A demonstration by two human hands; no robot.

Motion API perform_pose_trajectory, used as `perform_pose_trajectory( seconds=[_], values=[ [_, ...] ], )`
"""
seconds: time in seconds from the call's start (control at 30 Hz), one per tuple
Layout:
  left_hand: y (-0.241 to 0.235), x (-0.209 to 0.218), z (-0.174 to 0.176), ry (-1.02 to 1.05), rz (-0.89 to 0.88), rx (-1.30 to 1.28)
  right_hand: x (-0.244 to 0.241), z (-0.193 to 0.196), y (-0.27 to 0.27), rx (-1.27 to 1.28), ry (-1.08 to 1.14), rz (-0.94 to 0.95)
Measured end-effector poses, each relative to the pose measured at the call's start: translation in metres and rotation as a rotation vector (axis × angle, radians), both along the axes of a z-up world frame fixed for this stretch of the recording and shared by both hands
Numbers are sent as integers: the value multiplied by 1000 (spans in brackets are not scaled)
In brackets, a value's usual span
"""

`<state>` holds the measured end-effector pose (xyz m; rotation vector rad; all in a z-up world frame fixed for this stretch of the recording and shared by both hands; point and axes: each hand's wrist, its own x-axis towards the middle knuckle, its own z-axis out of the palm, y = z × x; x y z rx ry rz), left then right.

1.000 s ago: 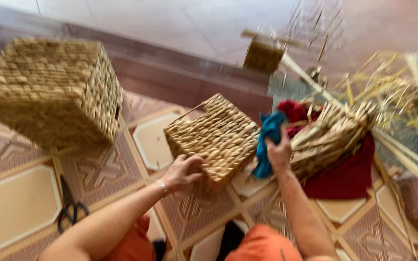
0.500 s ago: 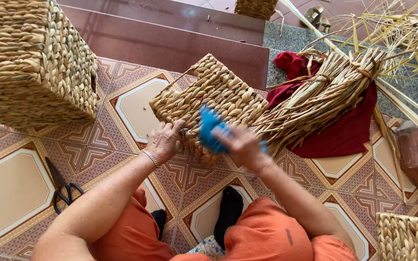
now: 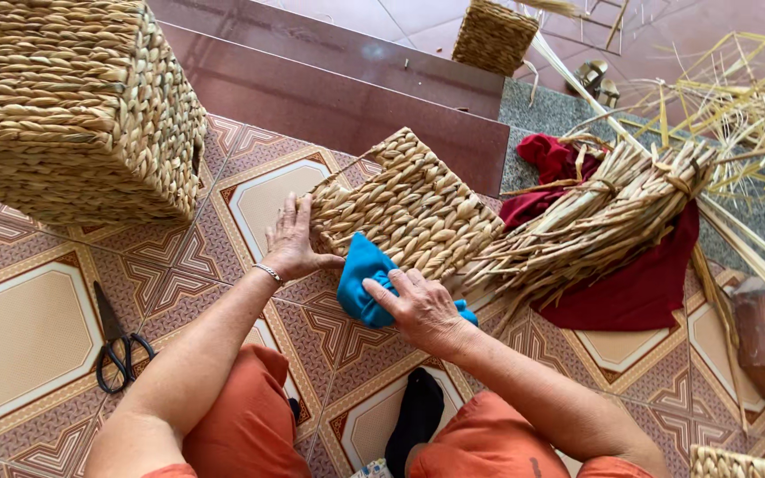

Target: The person sits on the floor and uses scissors to trim loose strands from a woven basket. They then wipe the basket's exterior and interior with a blue cloth. The person repeats this cleaning process on several other woven baskets, stacking the finished ones nearby.

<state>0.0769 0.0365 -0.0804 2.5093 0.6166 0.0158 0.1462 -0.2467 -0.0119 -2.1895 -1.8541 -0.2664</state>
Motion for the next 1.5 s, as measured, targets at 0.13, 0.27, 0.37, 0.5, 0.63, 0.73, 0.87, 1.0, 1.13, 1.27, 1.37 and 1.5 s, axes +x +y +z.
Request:
perform_pose_trajectory(
  seconds=[0.13,0.27,0.37,0.5,0.63,0.73,0.87,1.0,1.13,1.27,1.37,1.5],
  values=[
    [5,-1,-2,84,-40,-6,84,-2,12,-30,-154,-30],
    [10,-1,-2,157,-58,-5,195,2,-5,-140,-249,-629],
    [15,2,-13,144,-73,17,204,-12,18,-25,-91,-794],
    [26,3,-38,32,-58,21,101,-31,92,-56,-221,-428],
    [38,-3,-34,66,-128,-43,-19,-15,111,-102,19,41],
    [35,-11,-24,52,-76,-61,13,-2,101,-17,0,69],
    [25,-8,-22,42,-70,36,111,0,71,-33,-6,-349],
    [21,-2,-15,67,-36,45,190,-11,25,171,211,-744],
    [6,12,-17,-242,6,235,201,-4,12,826,1108,-531],
    [-40,24,12,-499,-129,-453,152,33,27,1006,1626,-453],
    [-73,23,48,-525,-130,-740,111,56,41,962,1654,-325],
    [-95,23,68,-626,-183,-932,85,61,41,857,1766,-346]
  ],
)
